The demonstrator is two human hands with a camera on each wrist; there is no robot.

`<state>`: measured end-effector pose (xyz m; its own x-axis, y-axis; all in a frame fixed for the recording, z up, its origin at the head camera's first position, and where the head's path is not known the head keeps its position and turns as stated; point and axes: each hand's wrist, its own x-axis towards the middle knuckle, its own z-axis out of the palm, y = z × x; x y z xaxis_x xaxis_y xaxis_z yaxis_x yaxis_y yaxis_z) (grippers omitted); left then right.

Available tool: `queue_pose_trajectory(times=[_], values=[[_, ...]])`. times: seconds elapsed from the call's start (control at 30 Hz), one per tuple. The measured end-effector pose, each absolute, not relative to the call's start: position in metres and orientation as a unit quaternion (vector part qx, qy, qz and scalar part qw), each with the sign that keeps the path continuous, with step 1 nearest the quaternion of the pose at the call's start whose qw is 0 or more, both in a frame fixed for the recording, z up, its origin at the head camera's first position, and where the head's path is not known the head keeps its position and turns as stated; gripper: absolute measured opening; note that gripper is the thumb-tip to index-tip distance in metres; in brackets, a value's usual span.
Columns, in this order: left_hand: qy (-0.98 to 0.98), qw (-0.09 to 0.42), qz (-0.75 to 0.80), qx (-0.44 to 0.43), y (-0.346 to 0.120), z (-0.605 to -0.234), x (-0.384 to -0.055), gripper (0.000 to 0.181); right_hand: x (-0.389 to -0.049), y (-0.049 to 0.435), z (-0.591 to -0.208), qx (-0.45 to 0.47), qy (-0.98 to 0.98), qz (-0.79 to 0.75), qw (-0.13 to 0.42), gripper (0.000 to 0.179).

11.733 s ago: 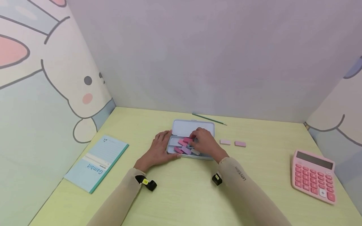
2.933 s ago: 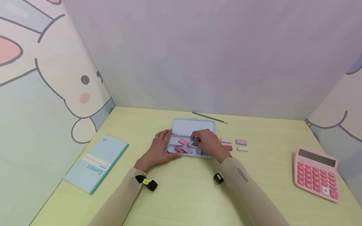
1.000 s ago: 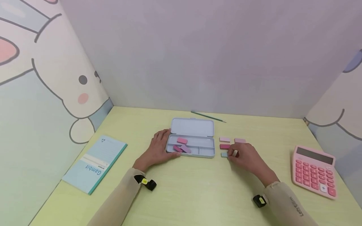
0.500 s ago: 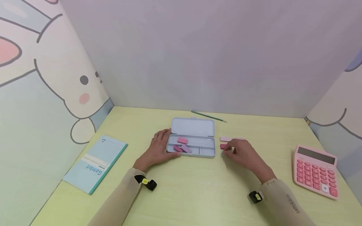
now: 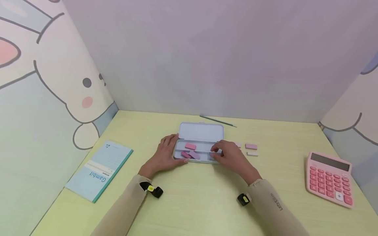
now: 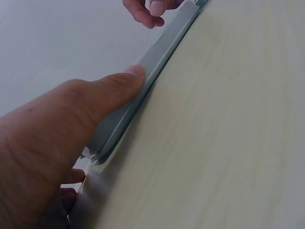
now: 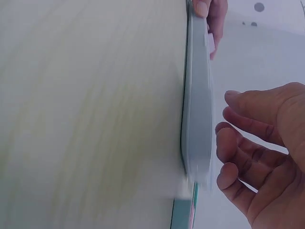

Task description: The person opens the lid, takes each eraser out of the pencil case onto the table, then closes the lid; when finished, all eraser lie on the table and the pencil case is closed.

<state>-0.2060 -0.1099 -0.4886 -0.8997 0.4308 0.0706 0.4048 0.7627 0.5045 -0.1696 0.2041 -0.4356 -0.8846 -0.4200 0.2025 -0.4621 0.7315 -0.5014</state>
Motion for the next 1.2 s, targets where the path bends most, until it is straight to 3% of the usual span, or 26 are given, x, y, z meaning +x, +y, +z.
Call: queue_pose_trajectory(times=[0.43,0.83,1.2], values=[[0.94,0.029,0.259,0.221,-0.111,-0.489,-0.206,0.118,-0.184,0.157,-0.438,0.253,-0.927,0.277,-0.01,0.024],[0.939,0.028,0.261,0.223,-0.109,-0.488,-0.207,0.118,-0.189,0.14,-0.436,0.272,-0.921,0.278,-0.026,0.02],[0.938,0.029,0.267,0.218,-0.109,-0.488,-0.207,0.118,-0.186,0.148,-0.434,0.232,-0.93,0.284,-0.02,0.015]])
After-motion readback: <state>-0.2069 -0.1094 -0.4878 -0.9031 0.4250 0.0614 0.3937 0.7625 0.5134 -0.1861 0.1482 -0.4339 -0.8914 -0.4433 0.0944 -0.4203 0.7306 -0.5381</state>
